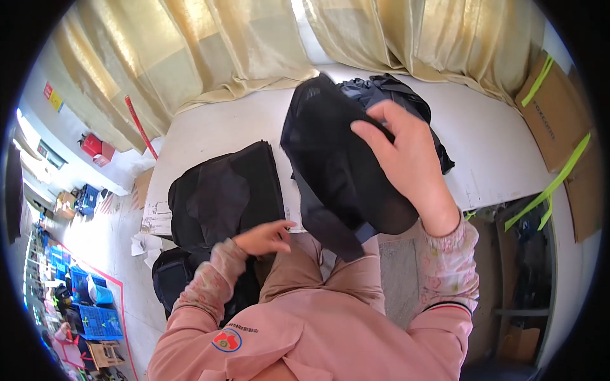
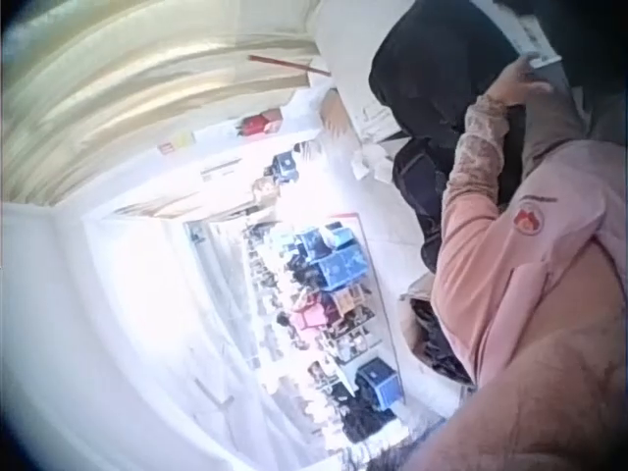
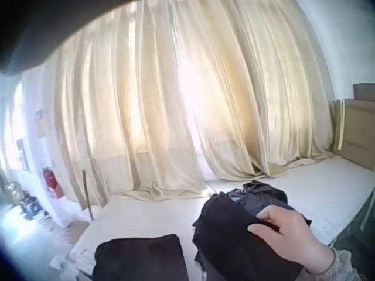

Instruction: Sorting and inspecting black fabric components, including mesh pieces, for manufacturing.

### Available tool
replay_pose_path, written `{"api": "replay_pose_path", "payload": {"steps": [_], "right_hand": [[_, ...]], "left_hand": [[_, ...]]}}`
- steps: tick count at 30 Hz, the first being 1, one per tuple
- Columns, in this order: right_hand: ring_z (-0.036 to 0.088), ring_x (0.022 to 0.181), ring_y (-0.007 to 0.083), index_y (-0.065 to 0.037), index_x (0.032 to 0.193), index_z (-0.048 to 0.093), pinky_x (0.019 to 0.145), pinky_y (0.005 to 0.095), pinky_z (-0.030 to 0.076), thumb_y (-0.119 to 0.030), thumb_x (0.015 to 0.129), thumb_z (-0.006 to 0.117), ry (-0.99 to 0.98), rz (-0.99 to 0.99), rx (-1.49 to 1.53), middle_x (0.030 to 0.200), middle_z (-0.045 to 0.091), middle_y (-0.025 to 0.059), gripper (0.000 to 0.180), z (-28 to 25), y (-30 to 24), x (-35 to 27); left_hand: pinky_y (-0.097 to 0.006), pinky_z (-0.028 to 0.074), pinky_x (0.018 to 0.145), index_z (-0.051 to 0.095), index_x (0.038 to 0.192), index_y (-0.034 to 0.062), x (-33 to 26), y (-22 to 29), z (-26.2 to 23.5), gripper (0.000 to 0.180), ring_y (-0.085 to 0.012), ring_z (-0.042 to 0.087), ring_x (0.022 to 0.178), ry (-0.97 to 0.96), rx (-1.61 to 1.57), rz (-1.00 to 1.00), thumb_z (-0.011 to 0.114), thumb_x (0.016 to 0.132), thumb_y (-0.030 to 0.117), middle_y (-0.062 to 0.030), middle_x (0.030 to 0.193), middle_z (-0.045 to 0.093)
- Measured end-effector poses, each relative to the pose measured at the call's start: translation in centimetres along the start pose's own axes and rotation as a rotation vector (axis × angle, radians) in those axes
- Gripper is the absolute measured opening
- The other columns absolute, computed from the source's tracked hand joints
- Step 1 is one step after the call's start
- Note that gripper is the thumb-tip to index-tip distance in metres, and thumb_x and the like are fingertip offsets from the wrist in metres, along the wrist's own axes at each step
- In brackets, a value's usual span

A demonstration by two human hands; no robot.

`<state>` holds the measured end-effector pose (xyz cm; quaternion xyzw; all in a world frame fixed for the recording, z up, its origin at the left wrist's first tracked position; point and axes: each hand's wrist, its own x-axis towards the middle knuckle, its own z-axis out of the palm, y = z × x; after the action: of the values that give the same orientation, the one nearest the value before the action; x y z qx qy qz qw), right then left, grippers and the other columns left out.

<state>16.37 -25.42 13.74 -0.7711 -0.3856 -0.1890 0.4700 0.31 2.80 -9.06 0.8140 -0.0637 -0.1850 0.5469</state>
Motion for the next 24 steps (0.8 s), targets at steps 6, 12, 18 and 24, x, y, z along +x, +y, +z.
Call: {"api": "replay_pose_path", "payload": {"steps": [6, 12, 18, 24], "right_hand": [[0.056, 0.071, 0.0033, -0.001, 0.1, 0.057, 0.063, 0.0193, 0.045, -0.017, 0.093, 0.061, -0.092, 0.361, 0.636, 0.082, 0.063, -0.0001, 0.018, 1.2, -1.8, 0.9], [0.06, 0.074, 0.0063, -0.001, 0.104, 0.054, 0.066, 0.0194, 0.048, -0.015, 0.095, 0.058, -0.149, 0.411, 0.936, 0.087, 0.065, 0.0036, 0.017, 3.2, -3.4, -0.3], [0.055, 0.066, 0.0026, -0.003, 0.103, 0.051, 0.057, 0.0217, 0.043, -0.011, 0.091, 0.063, -0.173, 0.225, 0.386, 0.075, 0.058, -0.0004, 0.019, 4.9, 0.2, -2.4], [0.061, 0.089, 0.0429, -0.006, 0.105, 0.05, 0.072, 0.0448, 0.049, -0.021, 0.088, 0.064, -0.177, 0.226, -0.078, 0.091, 0.065, 0.0213, 0.027, 7.2, 12.0, -5.7]], "left_hand": [[-0.033, 0.045, 0.095, 0.01, 0.15, 0.0144, 3.7, -1.6, 11.9, 0.091, -0.0172, 0.053, 0.105, 0.319, -0.788, 0.377, 0.07, 0.083, 0.001, -0.0097, 0.129, 0.044], [-0.034, 0.045, 0.096, 0.045, 0.133, 0.0066, 6.9, 0.6, 8.8, 0.044, -0.0169, 0.056, 0.105, 0.516, -1.181, 0.18, 0.061, 0.093, 0.015, -0.0061, 0.114, 0.058], [-0.045, 0.037, 0.107, 0.047, 0.131, 0.0021, 5.7, 4.6, 5.2, 0.056, -0.0286, 0.053, 0.121, -0.014, -1.847, 0.528, 0.043, 0.098, 0.046, -0.0138, 0.127, 0.058], [-0.041, 0.046, 0.096, 0.056, 0.125, 0.0064, 1.8, 8.5, 5.4, 0.059, -0.0277, 0.062, 0.104, -0.46, -1.82, 0.608, 0.056, 0.089, 0.054, -0.0125, 0.12, 0.061]]}}
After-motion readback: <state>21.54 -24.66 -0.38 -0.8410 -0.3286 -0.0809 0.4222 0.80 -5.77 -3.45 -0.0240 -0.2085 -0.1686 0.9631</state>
